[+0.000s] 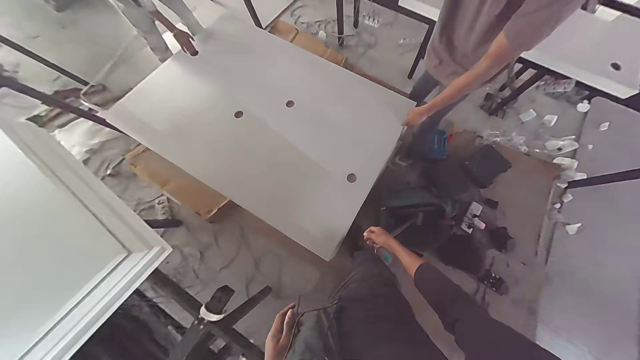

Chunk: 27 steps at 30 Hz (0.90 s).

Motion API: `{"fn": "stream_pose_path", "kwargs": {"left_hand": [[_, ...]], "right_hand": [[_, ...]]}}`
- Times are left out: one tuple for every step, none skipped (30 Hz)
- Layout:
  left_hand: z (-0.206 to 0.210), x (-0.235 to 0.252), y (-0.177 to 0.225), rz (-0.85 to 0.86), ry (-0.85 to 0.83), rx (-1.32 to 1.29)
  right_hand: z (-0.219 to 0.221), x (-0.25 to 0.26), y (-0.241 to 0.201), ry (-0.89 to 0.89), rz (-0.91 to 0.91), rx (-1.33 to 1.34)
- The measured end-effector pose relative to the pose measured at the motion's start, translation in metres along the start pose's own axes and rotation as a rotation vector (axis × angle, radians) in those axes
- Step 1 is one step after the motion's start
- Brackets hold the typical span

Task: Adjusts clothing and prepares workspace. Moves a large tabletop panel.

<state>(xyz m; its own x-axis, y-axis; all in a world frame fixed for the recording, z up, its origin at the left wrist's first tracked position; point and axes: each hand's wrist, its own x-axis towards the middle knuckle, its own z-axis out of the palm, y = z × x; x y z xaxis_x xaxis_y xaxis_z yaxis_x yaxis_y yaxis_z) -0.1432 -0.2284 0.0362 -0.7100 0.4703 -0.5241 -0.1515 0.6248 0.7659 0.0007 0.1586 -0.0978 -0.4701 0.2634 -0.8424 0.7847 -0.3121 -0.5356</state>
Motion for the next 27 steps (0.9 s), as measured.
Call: {"fn": "stream_pose_path", "kwargs": {"left_hand": [[0.000, 0.008, 0.006, -0.006, -0.001, 0.023], [-0.001, 0.016, 0.012, -0.019, -0.007, 0.049], [0.000, 0.022, 0.023, -0.047, -0.012, 0.068], [0.001, 0.027, 0.035, -0.080, -0.012, 0.083], [0.003, 0.032, 0.048, -0.112, -0.008, 0.091], [0.004, 0.036, 0.057, -0.133, -0.002, 0.095], [0.005, 0.041, 0.063, -0.139, 0.005, 0.099], [0.005, 0.045, 0.065, -0.137, 0.013, 0.099], [0.005, 0.051, 0.062, -0.120, 0.022, 0.101], [0.006, 0.056, 0.060, -0.106, 0.026, 0.094], [0.006, 0.059, 0.061, -0.103, 0.025, 0.086], [0.007, 0.061, 0.063, -0.108, 0.021, 0.078], [0.010, 0.062, 0.063, -0.106, 0.027, 0.074], [0.012, 0.062, 0.064, -0.111, 0.045, 0.073], [0.010, 0.061, 0.062, -0.121, 0.078, 0.079], [0.002, 0.061, 0.059, -0.129, 0.115, 0.088], [-0.005, 0.064, 0.057, -0.134, 0.133, 0.097], [-0.007, 0.069, 0.055, -0.137, 0.124, 0.108], [-0.006, 0.075, 0.055, -0.132, 0.114, 0.105], [-0.008, 0.080, 0.055, -0.127, 0.112, 0.101], [-0.011, 0.082, 0.058, -0.115, 0.126, 0.095], [-0.017, 0.083, 0.062, -0.103, 0.147, 0.088], [-0.023, 0.084, 0.065, -0.090, 0.166, 0.083], [-0.029, 0.084, 0.067, -0.078, 0.178, 0.080], [-0.033, 0.086, 0.069, -0.067, 0.179, 0.079], [-0.034, 0.092, 0.069, -0.049, 0.178, 0.082], [-0.032, 0.098, 0.069, -0.033, 0.167, 0.081]], "right_hand": [[-0.006, 0.005, -0.003, 0.008, 0.005, 0.011], [-0.012, 0.009, -0.006, 0.012, 0.014, 0.022], [-0.018, 0.012, -0.009, 0.017, 0.023, 0.036], [-0.024, 0.015, -0.012, 0.021, 0.031, 0.046], [-0.030, 0.019, -0.014, 0.026, 0.037, 0.054], [-0.036, 0.022, -0.015, 0.030, 0.041, 0.057], [-0.041, 0.026, -0.016, 0.032, 0.048, 0.060], [-0.046, 0.029, -0.019, 0.034, 0.057, 0.062], [-0.052, 0.033, -0.022, 0.041, 0.064, 0.063], [-0.058, 0.037, -0.023, 0.049, 0.072, 0.061], [-0.064, 0.040, -0.023, 0.056, 0.077, 0.057], [-0.070, 0.040, -0.023, 0.063, 0.083, 0.054], [-0.078, 0.039, -0.023, 0.075, 0.083, 0.054], [-0.083, 0.037, -0.025, 0.087, 0.072, 0.052], [-0.083, 0.039, -0.031, 0.089, 0.055, 0.054], [-0.080, 0.046, -0.037, 0.077, 0.038, 0.063], [-0.079, 0.053, -0.040, 0.076, 0.033, 0.083], [-0.085, 0.055, -0.036, 0.098, 0.043, 0.095], [-0.093, 0.055, -0.033, 0.124, 0.051, 0.098], [-0.097, 0.056, -0.031, 0.141, 0.047, 0.092], [-0.097, 0.056, -0.033, 0.138, 0.044, 0.080], [-0.094, 0.055, -0.039, 0.117, 0.045, 0.063], [-0.089, 0.054, -0.046, 0.101, 0.049, 0.045], [-0.083, 0.051, -0.052, 0.087, 0.052, 0.030], [-0.079, 0.050, -0.056, 0.080, 0.055, 0.023], [-0.079, 0.050, -0.056, 0.095, 0.054, 0.030], [-0.081, 0.049, -0.055, 0.117, 0.057, 0.042]]}}
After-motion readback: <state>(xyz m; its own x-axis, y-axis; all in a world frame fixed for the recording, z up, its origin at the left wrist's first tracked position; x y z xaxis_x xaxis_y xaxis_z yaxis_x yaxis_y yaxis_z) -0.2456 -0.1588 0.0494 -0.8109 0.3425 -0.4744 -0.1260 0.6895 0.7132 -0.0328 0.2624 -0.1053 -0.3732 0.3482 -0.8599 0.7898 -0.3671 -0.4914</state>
